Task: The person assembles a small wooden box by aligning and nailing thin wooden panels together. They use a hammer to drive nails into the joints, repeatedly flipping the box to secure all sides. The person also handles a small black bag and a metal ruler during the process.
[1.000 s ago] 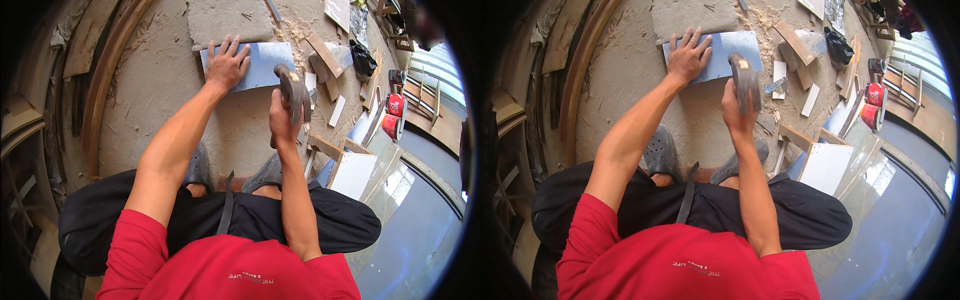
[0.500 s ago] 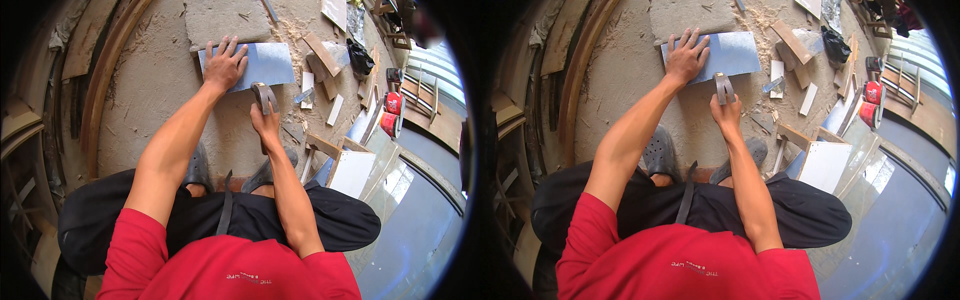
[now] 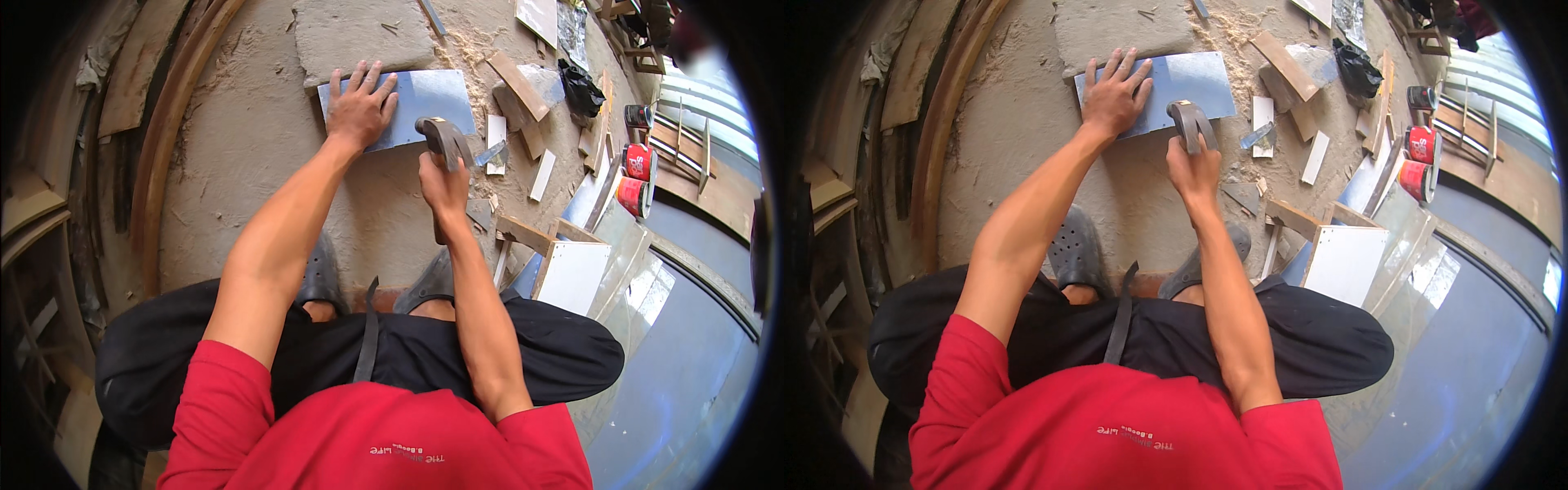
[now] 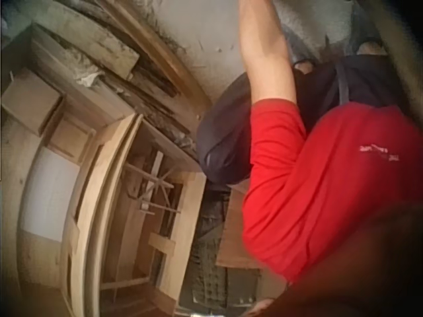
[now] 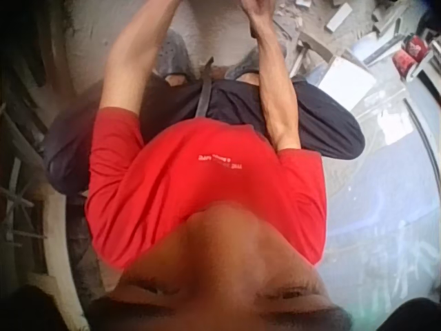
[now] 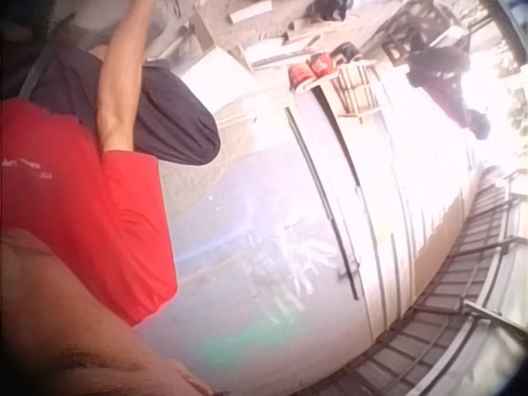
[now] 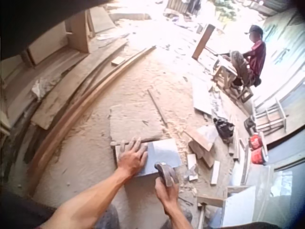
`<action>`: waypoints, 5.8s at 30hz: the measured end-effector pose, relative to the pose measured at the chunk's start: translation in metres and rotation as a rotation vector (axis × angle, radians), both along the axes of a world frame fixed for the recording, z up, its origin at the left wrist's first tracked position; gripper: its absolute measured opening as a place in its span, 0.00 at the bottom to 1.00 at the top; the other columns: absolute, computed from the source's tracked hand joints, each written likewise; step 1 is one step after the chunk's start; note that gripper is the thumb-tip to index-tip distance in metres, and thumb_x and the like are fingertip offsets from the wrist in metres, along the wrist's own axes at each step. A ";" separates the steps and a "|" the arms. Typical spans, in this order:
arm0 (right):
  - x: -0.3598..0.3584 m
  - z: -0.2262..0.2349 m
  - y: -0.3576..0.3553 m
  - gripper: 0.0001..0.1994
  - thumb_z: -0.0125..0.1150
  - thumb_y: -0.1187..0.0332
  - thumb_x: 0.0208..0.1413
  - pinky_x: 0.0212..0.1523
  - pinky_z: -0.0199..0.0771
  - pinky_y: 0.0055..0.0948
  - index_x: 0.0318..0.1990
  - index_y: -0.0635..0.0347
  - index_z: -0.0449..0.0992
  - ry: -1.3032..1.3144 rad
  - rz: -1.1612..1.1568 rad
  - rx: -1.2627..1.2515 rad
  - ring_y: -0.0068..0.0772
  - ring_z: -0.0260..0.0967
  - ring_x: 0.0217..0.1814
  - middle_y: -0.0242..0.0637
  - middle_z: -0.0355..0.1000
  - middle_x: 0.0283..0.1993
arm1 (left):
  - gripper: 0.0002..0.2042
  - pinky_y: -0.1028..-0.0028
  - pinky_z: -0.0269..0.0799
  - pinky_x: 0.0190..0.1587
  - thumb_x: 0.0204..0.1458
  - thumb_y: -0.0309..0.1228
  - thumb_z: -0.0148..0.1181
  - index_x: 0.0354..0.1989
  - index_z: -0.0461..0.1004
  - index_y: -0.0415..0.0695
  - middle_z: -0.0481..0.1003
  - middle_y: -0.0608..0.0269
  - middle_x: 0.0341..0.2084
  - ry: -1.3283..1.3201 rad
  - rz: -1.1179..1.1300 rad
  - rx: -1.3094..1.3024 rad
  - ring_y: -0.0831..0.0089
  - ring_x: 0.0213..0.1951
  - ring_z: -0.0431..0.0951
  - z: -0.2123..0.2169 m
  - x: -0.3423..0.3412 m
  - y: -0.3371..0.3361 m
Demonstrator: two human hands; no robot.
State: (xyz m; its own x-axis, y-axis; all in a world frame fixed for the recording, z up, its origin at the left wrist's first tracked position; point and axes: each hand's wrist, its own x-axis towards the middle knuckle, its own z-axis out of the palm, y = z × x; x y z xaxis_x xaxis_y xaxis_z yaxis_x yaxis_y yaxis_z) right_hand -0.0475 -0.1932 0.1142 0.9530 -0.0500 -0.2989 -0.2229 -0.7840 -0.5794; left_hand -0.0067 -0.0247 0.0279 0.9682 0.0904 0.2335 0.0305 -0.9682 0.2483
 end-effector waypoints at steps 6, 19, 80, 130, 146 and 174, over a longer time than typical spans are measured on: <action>-0.005 -0.032 -0.012 0.10 0.54 0.66 0.52 0.37 0.75 0.49 0.36 0.62 0.76 -0.071 0.131 -0.051 0.62 0.74 0.32 0.56 0.75 0.26 | 0.21 0.50 0.42 0.71 0.63 0.49 0.47 0.63 0.70 0.65 0.65 0.67 0.66 0.003 -0.022 0.010 0.66 0.69 0.59 0.006 0.002 -0.006; -0.003 -0.018 -0.036 0.12 0.56 0.61 0.51 0.38 0.74 0.46 0.33 0.60 0.78 -0.006 0.113 0.045 0.58 0.76 0.36 0.52 0.76 0.30 | 0.22 0.51 0.40 0.72 0.64 0.48 0.44 0.64 0.68 0.64 0.63 0.67 0.67 0.012 -0.022 0.021 0.65 0.70 0.57 -0.003 0.004 0.000; 0.139 -0.053 -0.109 0.23 0.61 0.54 0.58 0.41 0.75 0.34 0.47 0.70 0.77 0.312 -0.265 0.754 0.31 0.74 0.42 0.41 0.77 0.42 | 0.30 0.68 0.67 0.39 0.58 0.54 0.55 0.32 0.77 0.29 0.76 0.57 0.28 0.201 0.768 -1.081 0.72 0.33 0.70 0.066 -0.063 0.004; 0.084 0.098 -0.022 0.72 0.78 0.33 0.21 0.74 0.34 0.63 0.74 0.56 0.43 0.058 0.718 -0.274 0.51 0.36 0.79 0.50 0.45 0.75 | 0.13 0.78 0.74 0.39 0.61 0.36 0.60 0.39 0.80 0.37 0.80 0.66 0.31 -0.024 0.294 -1.585 0.82 0.33 0.76 0.135 -0.025 0.027; 0.055 0.097 -0.031 0.39 0.74 0.47 0.40 0.65 0.50 0.42 0.58 0.56 0.66 -0.870 0.480 -0.072 0.37 0.61 0.61 0.37 0.68 0.55 | 0.26 0.63 0.59 0.63 0.64 0.48 0.47 0.60 0.68 0.39 0.72 0.58 0.55 -0.199 -0.020 -2.003 0.66 0.59 0.69 0.160 -0.026 0.037; 0.056 0.098 -0.007 0.49 0.77 0.47 0.36 0.62 0.49 0.48 0.65 0.57 0.59 -0.867 0.375 0.144 0.44 0.57 0.65 0.42 0.61 0.60 | 0.25 0.69 0.76 0.47 0.62 0.46 0.56 0.56 0.72 0.34 0.78 0.57 0.47 -0.243 -0.108 -1.928 0.72 0.44 0.79 0.202 -0.013 0.000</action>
State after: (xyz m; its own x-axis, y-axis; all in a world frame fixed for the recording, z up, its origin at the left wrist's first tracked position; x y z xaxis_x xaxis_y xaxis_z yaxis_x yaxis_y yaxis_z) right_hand 0.0082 -0.2006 0.2127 0.7920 0.2858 0.5395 0.5808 -0.6251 -0.5214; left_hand -0.0198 -0.0247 0.2297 0.9537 0.3002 0.0178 -0.1942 0.5695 0.7987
